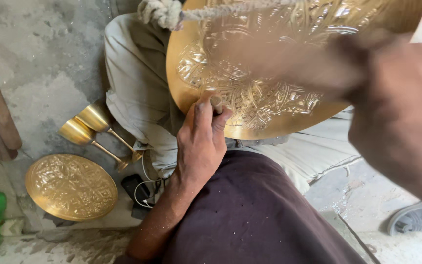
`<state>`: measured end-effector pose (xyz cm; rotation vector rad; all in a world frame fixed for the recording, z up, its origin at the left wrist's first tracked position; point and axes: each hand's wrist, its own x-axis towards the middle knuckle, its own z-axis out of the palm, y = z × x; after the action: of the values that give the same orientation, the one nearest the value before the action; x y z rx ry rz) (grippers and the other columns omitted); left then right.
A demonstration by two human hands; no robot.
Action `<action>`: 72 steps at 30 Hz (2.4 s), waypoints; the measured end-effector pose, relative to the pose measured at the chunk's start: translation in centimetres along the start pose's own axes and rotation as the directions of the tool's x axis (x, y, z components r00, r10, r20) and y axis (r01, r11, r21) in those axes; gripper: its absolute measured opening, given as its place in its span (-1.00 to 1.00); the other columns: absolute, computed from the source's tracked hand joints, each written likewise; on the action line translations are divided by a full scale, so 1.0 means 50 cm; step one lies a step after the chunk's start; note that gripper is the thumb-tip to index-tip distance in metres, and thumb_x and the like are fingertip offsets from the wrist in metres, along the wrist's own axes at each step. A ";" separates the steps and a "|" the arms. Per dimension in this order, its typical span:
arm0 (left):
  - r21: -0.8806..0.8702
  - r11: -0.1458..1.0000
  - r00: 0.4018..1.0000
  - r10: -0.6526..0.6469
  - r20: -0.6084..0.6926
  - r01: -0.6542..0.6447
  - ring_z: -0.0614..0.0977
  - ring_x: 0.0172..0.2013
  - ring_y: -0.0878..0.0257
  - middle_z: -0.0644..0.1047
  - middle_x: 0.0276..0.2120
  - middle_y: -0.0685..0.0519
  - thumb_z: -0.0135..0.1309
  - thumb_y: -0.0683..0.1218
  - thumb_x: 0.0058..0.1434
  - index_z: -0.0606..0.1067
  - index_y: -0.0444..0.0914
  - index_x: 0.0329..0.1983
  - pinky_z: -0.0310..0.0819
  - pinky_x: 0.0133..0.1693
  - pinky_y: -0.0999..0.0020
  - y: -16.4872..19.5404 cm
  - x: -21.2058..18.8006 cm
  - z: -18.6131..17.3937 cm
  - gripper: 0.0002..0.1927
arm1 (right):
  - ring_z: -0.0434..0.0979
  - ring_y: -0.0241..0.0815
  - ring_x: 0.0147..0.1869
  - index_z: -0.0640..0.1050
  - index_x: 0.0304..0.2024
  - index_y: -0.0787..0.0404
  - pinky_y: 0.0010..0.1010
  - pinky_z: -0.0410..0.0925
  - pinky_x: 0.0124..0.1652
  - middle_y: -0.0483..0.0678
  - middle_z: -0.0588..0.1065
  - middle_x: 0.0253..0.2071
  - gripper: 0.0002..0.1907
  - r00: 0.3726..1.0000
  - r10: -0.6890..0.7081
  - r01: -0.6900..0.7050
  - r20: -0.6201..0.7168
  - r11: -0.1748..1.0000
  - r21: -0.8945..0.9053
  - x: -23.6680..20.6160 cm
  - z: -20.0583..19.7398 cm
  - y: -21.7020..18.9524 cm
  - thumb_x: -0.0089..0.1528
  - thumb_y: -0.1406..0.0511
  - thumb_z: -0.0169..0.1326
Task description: The person sits on the floor with a decorated brass plate on a cushioned lap rest, holds a small punch against the plate's embossed pattern, and strikes the punch with a wooden mallet to deepen the decorative design, repositioning the punch across the plate surface.
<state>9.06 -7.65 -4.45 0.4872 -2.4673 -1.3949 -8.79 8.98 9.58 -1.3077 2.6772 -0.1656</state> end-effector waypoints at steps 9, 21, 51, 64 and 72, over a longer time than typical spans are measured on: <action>0.021 1.000 1.000 0.019 -0.006 -0.018 0.64 -0.22 -0.02 0.50 -0.18 -0.12 0.10 -0.12 0.52 0.34 -0.36 0.17 0.52 -0.22 0.15 -0.003 -0.006 0.003 -0.70 | 0.58 0.17 -0.04 0.45 0.10 0.54 -0.21 0.47 -0.16 0.35 0.50 -0.10 -0.59 0.996 -0.064 0.075 -0.068 0.980 0.182 0.007 0.015 -0.003 0.19 0.72 0.08; 0.055 0.998 0.999 -0.011 0.041 0.009 0.66 -0.15 -0.06 0.51 -0.09 -0.15 0.05 -0.10 0.53 0.37 -0.35 0.18 0.56 -0.19 0.17 -0.005 -0.011 0.000 -0.72 | 0.59 0.03 -0.17 0.55 0.13 0.44 -0.27 0.49 -0.20 0.18 0.56 -0.17 -0.48 0.972 -0.173 0.209 0.158 0.945 -0.251 -0.043 -0.001 0.005 0.08 0.59 0.15; -0.026 1.000 1.000 0.018 0.012 -0.018 0.65 -0.19 0.12 0.50 -0.16 -0.03 0.11 -0.14 0.53 0.34 -0.30 0.25 0.58 -0.17 0.26 -0.003 0.002 -0.013 -0.67 | 0.58 0.02 -0.32 0.53 0.14 0.52 -0.28 0.43 -0.38 0.23 0.54 -0.25 -0.59 0.995 0.045 -0.034 0.087 0.992 -0.123 -0.067 0.048 0.017 0.21 0.63 0.10; 0.018 1.000 1.000 -0.001 0.001 0.001 0.65 -0.15 0.04 0.51 -0.13 -0.08 0.11 -0.12 0.51 0.30 -0.35 0.30 0.58 -0.14 0.21 -0.007 0.004 -0.011 -0.60 | 0.59 0.06 -0.27 0.53 0.12 0.49 -0.24 0.46 -0.29 0.24 0.54 -0.23 -0.68 0.997 0.007 0.004 0.080 0.991 -0.134 -0.030 0.042 0.004 0.29 0.60 0.05; 0.021 1.000 1.000 0.015 0.000 -0.015 0.64 -0.21 0.04 0.51 -0.15 -0.09 0.12 -0.13 0.52 0.32 -0.33 0.25 0.55 -0.21 0.21 -0.013 0.003 -0.014 -0.65 | 0.59 0.08 -0.24 0.53 0.10 0.47 -0.22 0.47 -0.24 0.24 0.55 -0.22 -0.73 0.993 -0.075 0.092 0.092 0.975 -0.204 -0.030 0.054 0.027 0.35 0.57 0.01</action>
<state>9.30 -8.59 -4.66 0.4722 -2.4835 -1.3642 -8.41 10.89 6.82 -1.4522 2.6274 0.1620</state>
